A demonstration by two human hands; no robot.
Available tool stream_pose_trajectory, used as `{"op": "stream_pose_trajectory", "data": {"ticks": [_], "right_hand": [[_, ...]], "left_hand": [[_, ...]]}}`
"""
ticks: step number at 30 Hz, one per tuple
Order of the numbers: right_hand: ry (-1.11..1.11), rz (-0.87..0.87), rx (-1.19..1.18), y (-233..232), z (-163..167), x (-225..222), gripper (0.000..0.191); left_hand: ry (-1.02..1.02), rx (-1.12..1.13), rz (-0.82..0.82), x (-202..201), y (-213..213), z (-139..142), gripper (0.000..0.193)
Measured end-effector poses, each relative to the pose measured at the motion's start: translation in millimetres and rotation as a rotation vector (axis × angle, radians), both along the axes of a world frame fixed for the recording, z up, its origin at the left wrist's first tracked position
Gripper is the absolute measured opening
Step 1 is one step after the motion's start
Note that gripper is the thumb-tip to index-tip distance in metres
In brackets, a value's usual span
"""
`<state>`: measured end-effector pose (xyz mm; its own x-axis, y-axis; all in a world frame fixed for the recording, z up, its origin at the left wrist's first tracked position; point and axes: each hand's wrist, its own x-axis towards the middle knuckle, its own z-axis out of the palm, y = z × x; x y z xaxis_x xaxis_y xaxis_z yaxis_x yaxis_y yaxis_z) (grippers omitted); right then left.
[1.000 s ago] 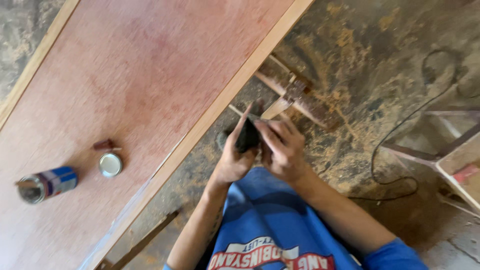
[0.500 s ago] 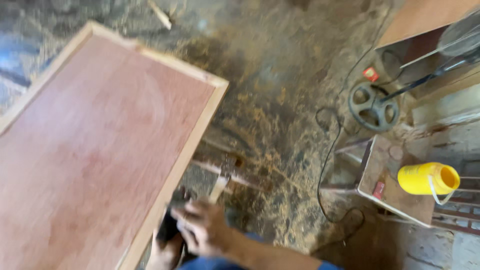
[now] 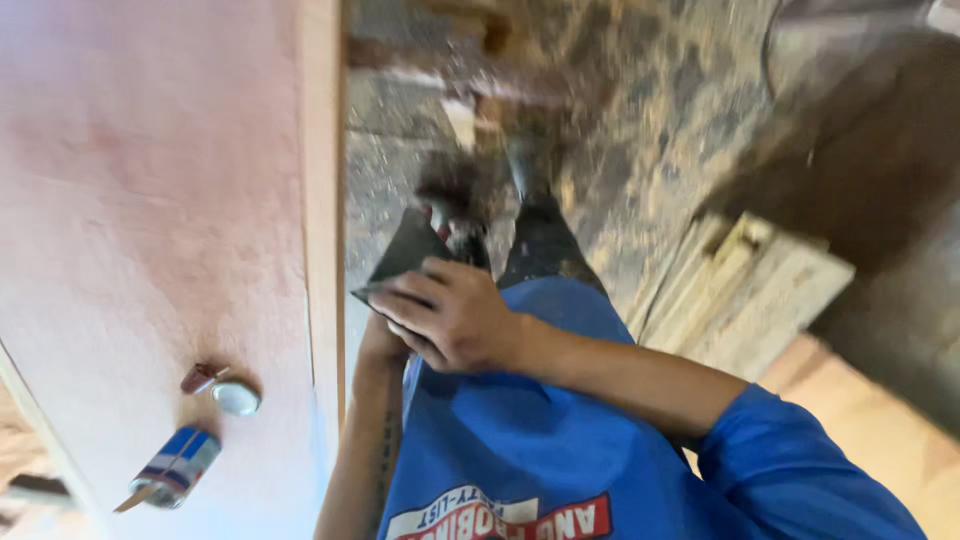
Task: The person scrapes excess filler off the edge of a wooden furniture panel using a flat scraper, then scoops white filler from a can onto a flat mixing card, squeezes red pigment from a tube onto it, and mixes the filler and pigment together on the card with a small spatula.
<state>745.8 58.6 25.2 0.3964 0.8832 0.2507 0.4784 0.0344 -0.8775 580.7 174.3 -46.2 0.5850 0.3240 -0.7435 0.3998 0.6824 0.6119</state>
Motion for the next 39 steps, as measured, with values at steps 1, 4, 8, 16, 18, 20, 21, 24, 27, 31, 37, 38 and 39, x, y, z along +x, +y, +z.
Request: {"op": "stream_pose_trajectory", "data": {"ticks": [1,4,8,16,18,20,21,24,27,31,37,38,39], "right_hand": [[0.038,-0.11,-0.068,-6.5,-10.8,2.0,0.037],[0.122,-0.391,-0.244,-15.5,-26.9,27.7,0.036],[0.153,-0.413,-0.286,-43.8,-1.6,45.5,0.033],[0.1,-0.537,-0.278,-69.9,-10.1,64.6,0.035],[-0.019,-0.445,-0.179,-67.4,-1.2,76.0,0.035],[0.014,-0.602,-0.305,-64.1,-3.2,92.6,0.032],[0.035,-0.678,-0.353,-61.5,-1.8,94.8,0.031],[0.129,-0.541,-0.27,-57.1,5.3,85.5,0.034],[-0.021,-0.344,-0.12,-53.4,1.9,80.8,0.035],[-0.013,-0.591,-0.318,-59.7,-35.2,119.6,0.028],[-0.137,-0.625,-0.047,-60.7,-16.3,94.6,0.03],[-0.154,-0.633,-0.024,-48.8,-7.4,91.5,0.033],[-0.167,-0.644,-0.007,-38.4,3.7,89.6,0.035]], "left_hand": [[0.037,-0.019,-0.104,3.7,-2.2,1.5,0.043],[0.049,0.043,-0.243,26.5,-23.4,-2.5,0.064],[-0.037,-0.271,-0.237,65.9,-50.3,-3.8,0.05],[-0.261,-0.267,-0.296,139.4,-57.4,17.7,0.069],[-0.172,-0.223,-0.368,139.9,-51.7,20.8,0.071],[-0.215,-0.019,-0.496,135.3,-46.1,17.4,0.077],[-0.281,0.163,-0.587,130.1,-44.3,16.9,0.082],[-0.156,0.043,-0.449,123.0,-42.0,11.8,0.064],[-0.106,-0.142,-0.303,123.7,-39.3,23.9,0.058],[-0.302,-0.072,-0.469,128.9,-20.3,58.7,0.083],[-0.261,-0.329,-0.15,143.1,-38.2,58.5,0.093],[-0.309,-0.489,-0.041,145.5,-39.5,61.9,0.09],[-0.352,-0.655,0.068,148.3,-40.3,67.7,0.087]]}}
